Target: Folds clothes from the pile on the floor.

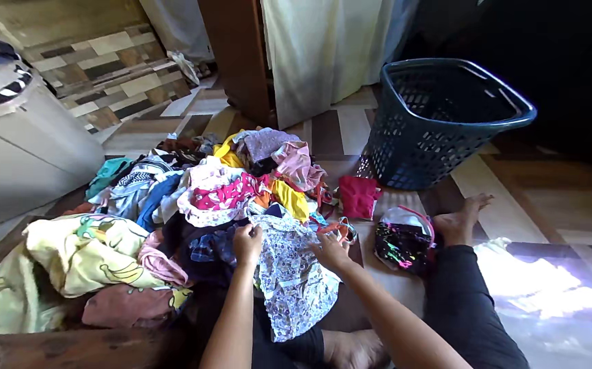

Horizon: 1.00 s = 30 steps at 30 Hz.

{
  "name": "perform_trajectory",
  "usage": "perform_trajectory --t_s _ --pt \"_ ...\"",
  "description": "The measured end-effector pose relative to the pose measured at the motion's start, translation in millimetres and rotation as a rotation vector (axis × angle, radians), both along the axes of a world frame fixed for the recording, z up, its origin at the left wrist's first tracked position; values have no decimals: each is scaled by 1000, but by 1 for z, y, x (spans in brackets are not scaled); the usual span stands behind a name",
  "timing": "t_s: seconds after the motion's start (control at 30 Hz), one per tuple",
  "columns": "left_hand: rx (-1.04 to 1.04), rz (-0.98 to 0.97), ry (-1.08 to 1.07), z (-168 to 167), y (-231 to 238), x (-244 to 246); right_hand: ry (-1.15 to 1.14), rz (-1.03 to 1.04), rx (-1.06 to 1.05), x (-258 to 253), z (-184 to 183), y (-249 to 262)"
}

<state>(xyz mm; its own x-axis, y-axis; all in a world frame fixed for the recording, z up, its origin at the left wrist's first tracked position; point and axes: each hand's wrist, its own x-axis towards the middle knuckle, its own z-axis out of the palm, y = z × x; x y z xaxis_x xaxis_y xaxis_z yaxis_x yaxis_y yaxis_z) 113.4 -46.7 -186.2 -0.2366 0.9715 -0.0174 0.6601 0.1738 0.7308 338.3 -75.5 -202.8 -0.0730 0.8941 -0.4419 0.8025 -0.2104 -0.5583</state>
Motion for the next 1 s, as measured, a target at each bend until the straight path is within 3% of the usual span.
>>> perform_trajectory --t_s 0.13,0.23,0.37,0.47,0.6,0.7,0.8,0.9,1.0 --pt "124 -88 -33 21 -10 4 26 -11 -71 -4 -4 10" --pt "108 -141 -252 42 -21 8 114 47 -136 3 -3 10" --pt "77 -222 -670 77 -36 16 533 30 -246 17 26 -8" --pt "70 -243 -743 98 -28 17 894 -87 -136 31 64 -19" --pt "141 -225 -664 143 14 22 1009 -144 165 43 122 -4" --pt "356 -232 -619 189 44 22 1098 -160 475 42 161 12" --pt "625 -344 -572 228 44 11 1130 -39 865 39 183 21" --pt "744 -438 -514 225 20 -14 800 60 1229 39 165 18" --pt "691 -483 -508 181 -16 -42 551 111 1331 34 120 0"
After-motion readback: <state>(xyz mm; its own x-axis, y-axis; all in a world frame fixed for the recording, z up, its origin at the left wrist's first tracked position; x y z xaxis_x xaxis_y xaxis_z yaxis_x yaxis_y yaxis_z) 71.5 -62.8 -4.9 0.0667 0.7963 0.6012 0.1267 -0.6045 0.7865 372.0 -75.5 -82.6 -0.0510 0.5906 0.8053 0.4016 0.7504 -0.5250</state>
